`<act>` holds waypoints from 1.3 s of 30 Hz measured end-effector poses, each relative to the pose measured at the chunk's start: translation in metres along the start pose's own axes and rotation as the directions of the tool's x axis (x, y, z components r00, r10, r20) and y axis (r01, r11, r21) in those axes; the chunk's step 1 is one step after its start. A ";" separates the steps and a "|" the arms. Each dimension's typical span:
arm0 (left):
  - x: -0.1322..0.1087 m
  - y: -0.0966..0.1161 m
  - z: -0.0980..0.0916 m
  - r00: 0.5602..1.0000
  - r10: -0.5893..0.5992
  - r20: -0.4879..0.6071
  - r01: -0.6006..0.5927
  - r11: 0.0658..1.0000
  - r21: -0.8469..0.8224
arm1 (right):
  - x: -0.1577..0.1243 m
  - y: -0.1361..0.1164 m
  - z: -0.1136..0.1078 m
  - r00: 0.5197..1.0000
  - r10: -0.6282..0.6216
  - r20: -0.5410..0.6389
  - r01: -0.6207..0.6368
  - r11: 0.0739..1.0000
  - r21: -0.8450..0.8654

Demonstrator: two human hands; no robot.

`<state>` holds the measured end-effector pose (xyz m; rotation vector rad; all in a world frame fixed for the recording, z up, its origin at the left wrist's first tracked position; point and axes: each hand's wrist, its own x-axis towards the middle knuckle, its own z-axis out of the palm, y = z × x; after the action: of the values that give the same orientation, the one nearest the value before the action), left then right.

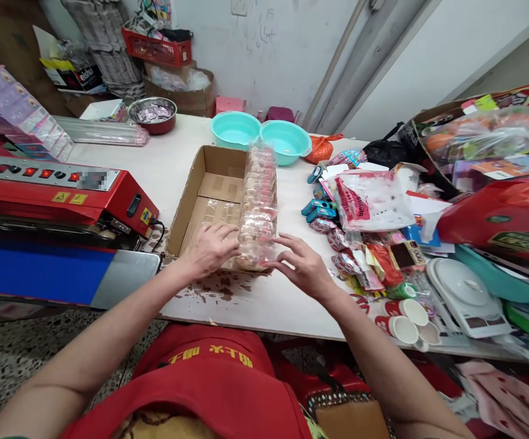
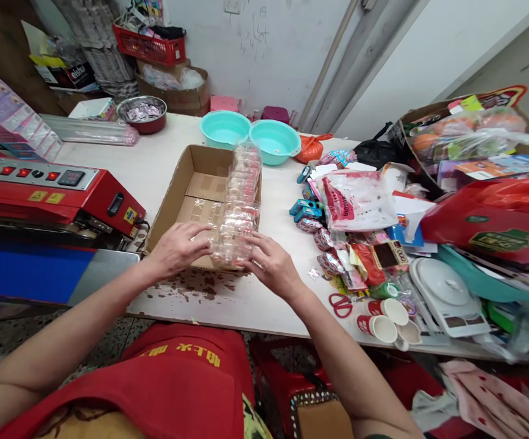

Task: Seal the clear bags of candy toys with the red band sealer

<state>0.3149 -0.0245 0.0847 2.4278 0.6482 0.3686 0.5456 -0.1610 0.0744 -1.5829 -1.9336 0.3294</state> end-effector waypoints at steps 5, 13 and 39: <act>0.001 -0.002 -0.045 0.976 -0.175 -0.126 0.036 0.709 -0.704 | 0.062 -0.039 -0.011 0.959 0.192 -0.210 -0.112 0.933 0.341; -0.078 -0.075 -0.063 0.850 -0.471 0.238 0.424 0.339 -0.840 | 0.119 -0.073 0.077 0.814 0.580 0.034 -0.401 0.517 0.756; -0.209 -0.200 -0.097 0.684 -0.676 0.274 0.728 0.605 -0.323 | 0.170 -0.124 0.269 0.608 0.233 0.759 -0.704 0.600 0.380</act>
<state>0.0275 0.0518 0.0166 1.5961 1.2663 0.0039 0.2698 0.0183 -0.0181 -1.5671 -1.4041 1.8284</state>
